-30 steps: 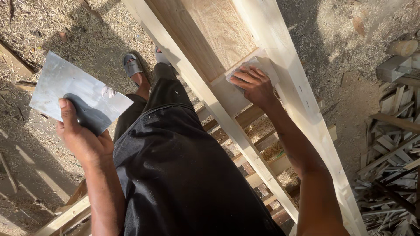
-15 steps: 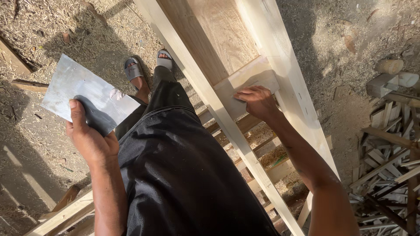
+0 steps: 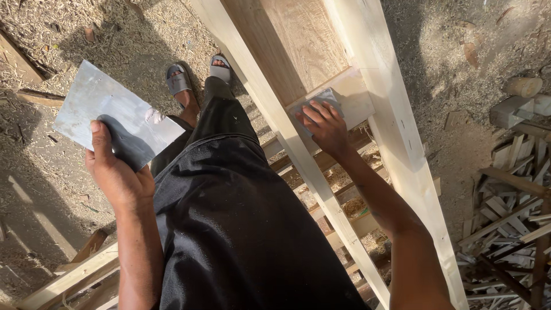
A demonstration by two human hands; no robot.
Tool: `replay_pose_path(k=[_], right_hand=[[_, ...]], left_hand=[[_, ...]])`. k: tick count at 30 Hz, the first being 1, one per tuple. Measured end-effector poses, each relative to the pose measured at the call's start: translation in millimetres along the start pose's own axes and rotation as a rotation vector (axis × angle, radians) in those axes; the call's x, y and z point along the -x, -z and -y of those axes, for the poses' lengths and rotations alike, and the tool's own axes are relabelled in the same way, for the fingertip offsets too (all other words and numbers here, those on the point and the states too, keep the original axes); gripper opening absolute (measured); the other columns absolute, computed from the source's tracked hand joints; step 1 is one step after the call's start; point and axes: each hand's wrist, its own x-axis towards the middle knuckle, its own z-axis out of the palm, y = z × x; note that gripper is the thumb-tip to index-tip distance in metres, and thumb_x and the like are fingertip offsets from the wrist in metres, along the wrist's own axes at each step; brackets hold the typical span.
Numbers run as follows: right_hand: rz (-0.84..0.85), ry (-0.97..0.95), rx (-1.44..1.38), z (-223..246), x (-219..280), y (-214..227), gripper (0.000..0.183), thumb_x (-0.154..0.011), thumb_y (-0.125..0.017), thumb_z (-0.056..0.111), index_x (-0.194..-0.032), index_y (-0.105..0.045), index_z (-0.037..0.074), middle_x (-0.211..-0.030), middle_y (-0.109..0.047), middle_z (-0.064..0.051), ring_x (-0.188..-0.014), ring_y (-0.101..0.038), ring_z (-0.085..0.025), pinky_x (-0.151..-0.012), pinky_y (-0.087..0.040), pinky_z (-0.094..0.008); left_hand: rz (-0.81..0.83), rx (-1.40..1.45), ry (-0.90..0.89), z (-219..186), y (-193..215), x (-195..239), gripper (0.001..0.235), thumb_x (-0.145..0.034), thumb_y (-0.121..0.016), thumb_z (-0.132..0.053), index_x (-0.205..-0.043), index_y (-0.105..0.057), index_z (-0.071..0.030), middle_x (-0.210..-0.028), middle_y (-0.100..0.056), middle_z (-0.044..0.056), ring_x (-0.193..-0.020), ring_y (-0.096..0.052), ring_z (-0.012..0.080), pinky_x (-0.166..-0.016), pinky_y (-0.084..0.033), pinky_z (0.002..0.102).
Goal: The person sands a wooden frame with sandpaper, smoothing the surface and edges. The person moves around the frame to reach different sections, using both hands to hold and apply the sandpaper.
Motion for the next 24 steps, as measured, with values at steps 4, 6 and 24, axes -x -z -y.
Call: replay_pose_path(k=[4,6,24], right_hand=[[0.008,-0.051,-0.016,3.6,3.3,-4.9,0.056,-0.079,-0.071,0.005,-0.133,-0.073,0.017,-0.138,-0.068,-0.005,-0.138,-0.055,-0.026,-0.116,-0.043,-0.049],[0.003,-0.088,-0.057,6.5,5.8,-5.5,0.054,-0.079,-0.074,0.008,-0.132,-0.073,0.018,-0.139,-0.067,-0.004,-0.138,-0.055,-0.026,-0.116,-0.043,-0.049],[-0.028,-1.397,-0.144,29.4,-7.4,30.6,0.048,-0.084,-0.058,0.005,-0.129,-0.072,0.016,-0.116,-0.073,-0.015,-0.107,-0.068,-0.036,-0.093,-0.054,-0.050]], left_hand=[[0.035,-0.002,-0.006,4.5,-8.8,-0.8,0.029,-0.109,-0.072,-0.024,-0.118,-0.060,0.000,-0.110,-0.069,0.010,-0.098,-0.071,0.0163,-0.088,-0.062,0.030],[0.004,-0.029,0.010,6.7,-13.3,-0.1,0.029,-0.107,-0.071,-0.025,-0.116,-0.059,-0.001,-0.109,-0.070,0.010,-0.097,-0.072,0.0167,-0.088,-0.064,0.030],[-0.091,-0.182,0.267,-2.7,-43.0,-74.8,0.031,-0.103,-0.065,-0.027,-0.118,-0.060,0.000,-0.110,-0.071,0.009,-0.100,-0.071,0.0171,-0.085,-0.062,0.031]])
